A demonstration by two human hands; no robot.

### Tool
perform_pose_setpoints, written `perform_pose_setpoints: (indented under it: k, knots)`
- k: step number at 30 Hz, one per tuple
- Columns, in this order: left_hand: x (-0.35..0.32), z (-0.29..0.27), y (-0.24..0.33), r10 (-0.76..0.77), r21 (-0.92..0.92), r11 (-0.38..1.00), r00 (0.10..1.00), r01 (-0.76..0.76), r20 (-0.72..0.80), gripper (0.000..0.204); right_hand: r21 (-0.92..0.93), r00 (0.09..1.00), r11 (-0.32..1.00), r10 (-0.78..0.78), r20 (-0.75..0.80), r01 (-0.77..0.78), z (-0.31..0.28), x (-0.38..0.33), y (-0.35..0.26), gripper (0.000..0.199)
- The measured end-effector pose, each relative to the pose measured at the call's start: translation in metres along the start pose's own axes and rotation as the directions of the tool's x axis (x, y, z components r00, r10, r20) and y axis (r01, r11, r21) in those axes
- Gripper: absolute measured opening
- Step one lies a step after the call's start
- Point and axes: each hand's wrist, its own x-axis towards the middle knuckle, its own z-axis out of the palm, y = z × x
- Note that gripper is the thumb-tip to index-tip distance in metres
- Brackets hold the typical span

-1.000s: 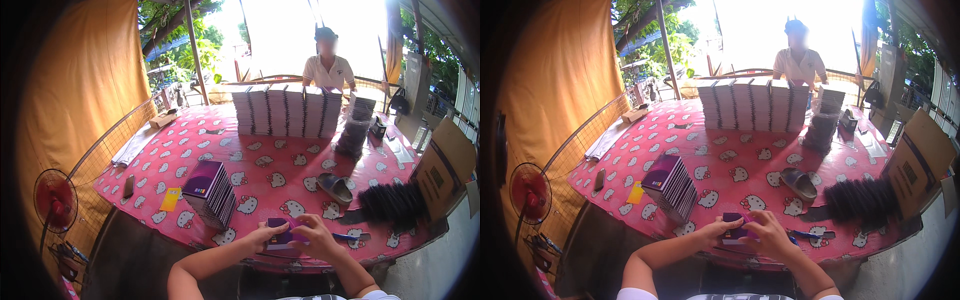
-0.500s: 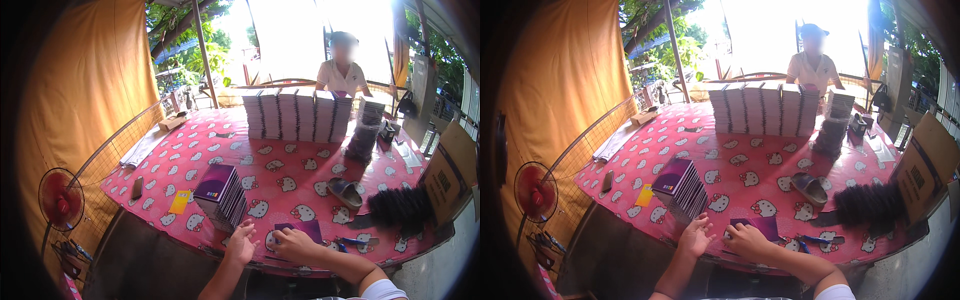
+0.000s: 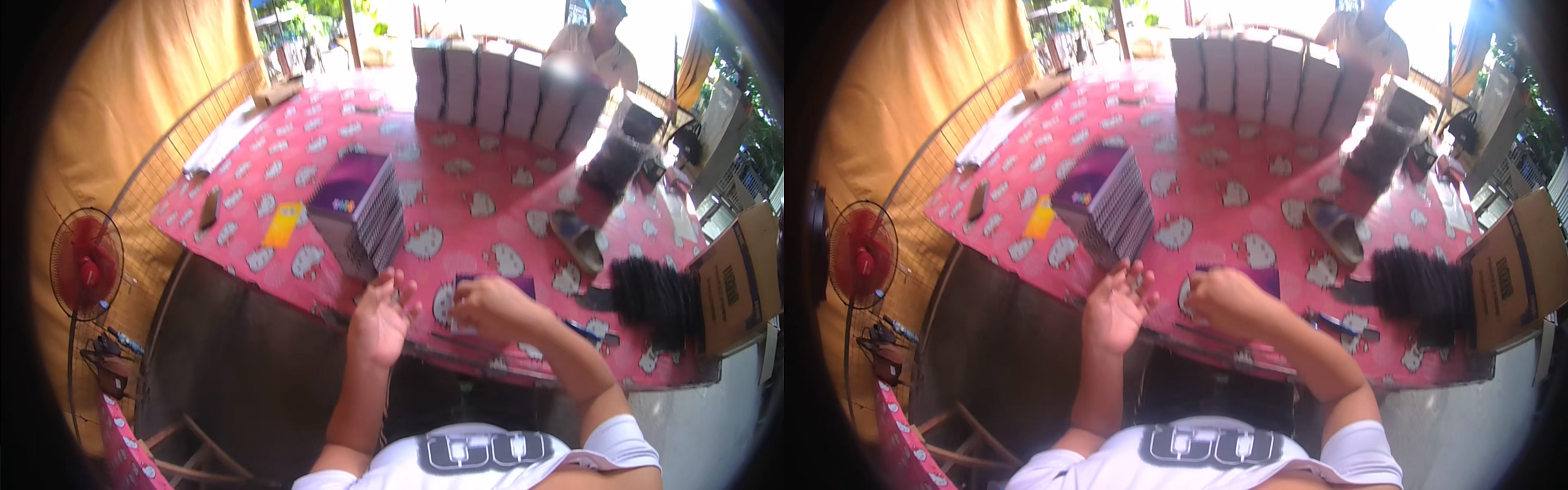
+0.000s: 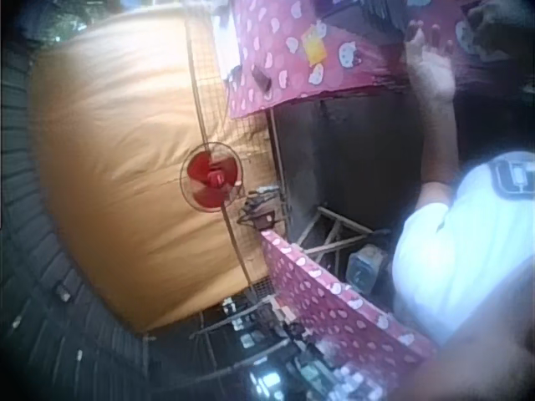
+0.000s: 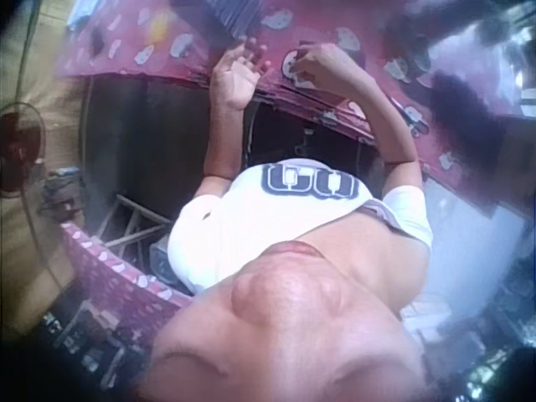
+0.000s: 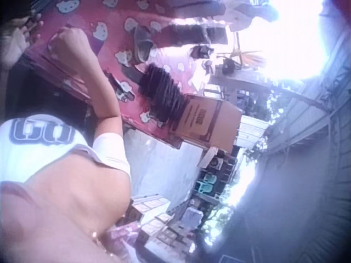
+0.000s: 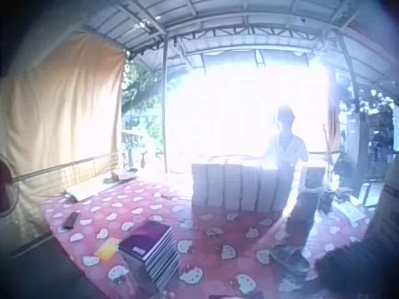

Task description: The person manually assembles spiral notebooks by inserting a wire coil into the pre-punched holes of a stack of paper and covers, and then uses a pair of pliers to bend the ends of the wire to secure it.

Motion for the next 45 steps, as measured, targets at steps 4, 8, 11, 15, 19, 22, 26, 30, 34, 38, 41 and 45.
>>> perform_pose_setpoints:
  k: [4,8,11,15,19,22,26,30,34,38,41,45]
  knots:
    - [-0.001,0.007,-0.010,-0.030,-0.015,0.999,1.000,0.030,0.010,0.032,0.033,0.999,0.998,0.047,-0.027,-0.046,-0.003,-0.010,0.001,0.022]
    - [-0.007,0.008,-0.008,0.008,0.021,1.000,1.000,-0.008,-0.019,0.033,-0.119,0.999,0.992,0.044,0.005,-0.043,-0.001,-0.004,-0.017,0.020]
    - [-0.007,0.007,-0.007,0.012,0.014,1.000,1.000,-0.012,-0.027,0.033,-0.135,0.997,0.989,0.070,0.027,-0.066,-0.002,-0.003,-0.023,0.019]
    - [-0.005,0.008,-0.008,0.056,0.053,0.997,0.998,-0.056,0.007,0.032,0.006,0.998,1.000,0.030,-0.048,-0.030,-0.001,-0.007,-0.007,0.020]
    - [0.000,0.011,-0.020,0.128,0.164,0.978,0.991,-0.132,0.032,0.029,0.141,0.980,0.981,0.152,-0.126,-0.134,0.001,-0.013,-0.011,0.019]
    - [0.008,0.012,-0.032,0.111,0.233,0.962,0.985,-0.140,0.133,0.031,0.246,0.906,0.960,0.218,-0.364,-0.132,-0.002,-0.019,-0.010,0.020]
    - [0.010,0.041,-0.033,-0.143,0.346,0.937,0.955,0.046,0.261,0.046,0.375,0.661,0.915,0.376,-0.650,-0.153,-0.023,-0.037,-0.018,0.023]
    - [0.029,0.058,-0.046,-0.091,0.593,0.803,0.971,-0.061,0.223,0.046,0.103,0.825,0.989,0.143,-0.547,-0.103,0.022,-0.044,-0.034,0.038]
    - [0.023,0.058,-0.047,0.155,0.675,0.557,0.858,-0.485,0.489,0.049,0.197,0.546,0.966,0.257,-0.797,-0.167,0.004,-0.071,-0.025,0.040]
    - [0.018,0.053,-0.060,0.254,0.566,0.280,0.628,-0.775,0.735,0.057,0.868,0.600,0.489,0.671,-0.436,0.083,0.015,-0.101,0.004,0.039]
    - [0.014,0.054,-0.063,0.169,0.605,-0.095,0.586,-0.791,0.793,0.058,0.843,0.610,0.532,0.643,-0.463,0.078,0.041,-0.085,0.007,0.040]
    - [-0.001,0.060,-0.068,0.235,0.719,0.024,0.703,-0.695,0.671,0.053,0.790,0.521,0.603,0.641,-0.564,0.114,0.043,-0.073,-0.001,0.036]
